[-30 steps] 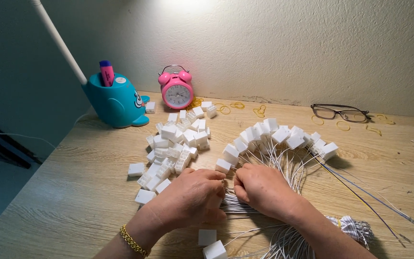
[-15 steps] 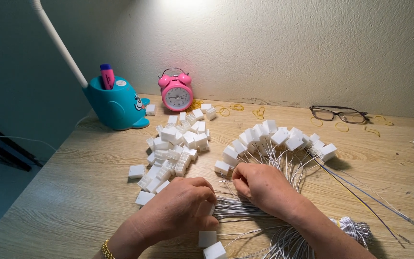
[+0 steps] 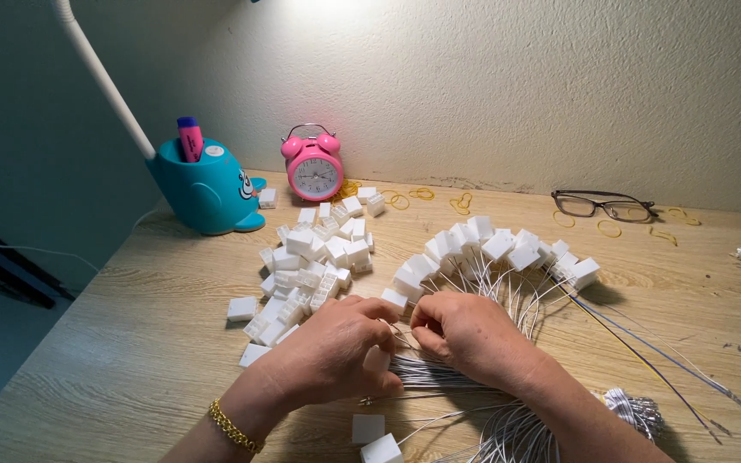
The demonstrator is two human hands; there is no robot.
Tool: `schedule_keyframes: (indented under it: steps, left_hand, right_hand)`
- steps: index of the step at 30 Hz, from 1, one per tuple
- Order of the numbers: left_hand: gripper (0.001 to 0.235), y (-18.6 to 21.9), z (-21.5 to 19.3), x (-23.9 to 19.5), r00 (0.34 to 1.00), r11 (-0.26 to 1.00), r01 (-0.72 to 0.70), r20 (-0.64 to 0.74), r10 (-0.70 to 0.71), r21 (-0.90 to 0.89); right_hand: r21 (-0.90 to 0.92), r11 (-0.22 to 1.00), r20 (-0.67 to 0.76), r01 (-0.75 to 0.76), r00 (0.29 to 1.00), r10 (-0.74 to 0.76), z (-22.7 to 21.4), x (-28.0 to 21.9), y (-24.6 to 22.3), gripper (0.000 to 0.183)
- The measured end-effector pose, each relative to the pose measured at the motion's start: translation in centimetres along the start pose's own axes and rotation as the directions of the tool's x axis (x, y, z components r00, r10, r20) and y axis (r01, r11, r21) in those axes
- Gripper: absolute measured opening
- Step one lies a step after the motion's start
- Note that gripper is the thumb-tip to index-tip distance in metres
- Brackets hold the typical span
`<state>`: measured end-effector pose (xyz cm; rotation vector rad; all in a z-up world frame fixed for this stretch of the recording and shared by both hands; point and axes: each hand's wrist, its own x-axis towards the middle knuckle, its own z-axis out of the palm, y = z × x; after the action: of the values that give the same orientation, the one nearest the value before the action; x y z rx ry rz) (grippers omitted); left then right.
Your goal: The person inserts white plastic cubes onto the ends of thin metal wires. They pick up a cube and a wire, fit the cube onto the wire tip, and place the assembled piece on the table. This process is repeated continuously throughout the video.
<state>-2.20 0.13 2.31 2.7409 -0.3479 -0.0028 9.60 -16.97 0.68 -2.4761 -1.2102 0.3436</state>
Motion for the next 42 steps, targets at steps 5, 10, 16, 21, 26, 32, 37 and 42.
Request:
schedule_keyframes:
  steps: [5,10,16,21,26,32,37,42]
  left_hand:
    - [0.029,0.5,-0.2,-0.8,0.999,0.997,0.046,0.009,-0.046,-0.066]
    - [0.031,1.0,-1.5,-1.7,0.968,0.978,0.195,0.176,-0.18,-0.072]
    - [0.018,0.7,-1.7,-1.7,0.916,0.819,0.144,-0.238,-0.323,-0.556]
    - [0.026,-0.4,1.0,0.7,0.837,0.206,0.083,-0.044,-0.545,-0.975]
    - [0.048,-1.4,1.9,1.5,0.827,0.08,0.087,0.027,-0.562,-0.993]
    - [0.062,-0.8,1.9,1.1,0.81,0.084,0.136,0.062,-0.583,-0.987]
    - [0.069,-0.8,1.8,1.1,0.8,0.082,0.164,0.084,-0.594,-0.983]
    - [0.052,-1.3,2.2,1.5,0.731,0.116,0.129,0.016,-0.682,-0.985]
  right_hand:
    - [-0.031,0.994,0.0,-0.101,0.995,0.101,0.0,0.3,-0.3,0.007]
    - [0.004,0.987,-0.004,-0.159,0.987,0.159,-1.3,0.0,-1.2,0.016]
    - [0.151,0.962,0.099,-0.227,0.972,0.213,-2.7,-0.7,-1.9,0.018]
    - [0.405,0.847,0.219,-0.345,0.936,0.276,-3.5,-1.1,-2.7,0.02]
    - [0.395,0.862,0.16,-0.317,0.948,0.275,-2.8,-0.3,-1.2,0.02]
    - [0.509,0.788,0.161,-0.345,0.938,0.307,-2.1,0.0,-0.3,0.021]
    - [0.59,0.725,0.2,-0.355,0.934,0.295,-1.8,0.0,0.0,0.011]
    - [0.588,0.731,0.177,-0.345,0.937,0.3,-1.5,0.2,0.4,0.007]
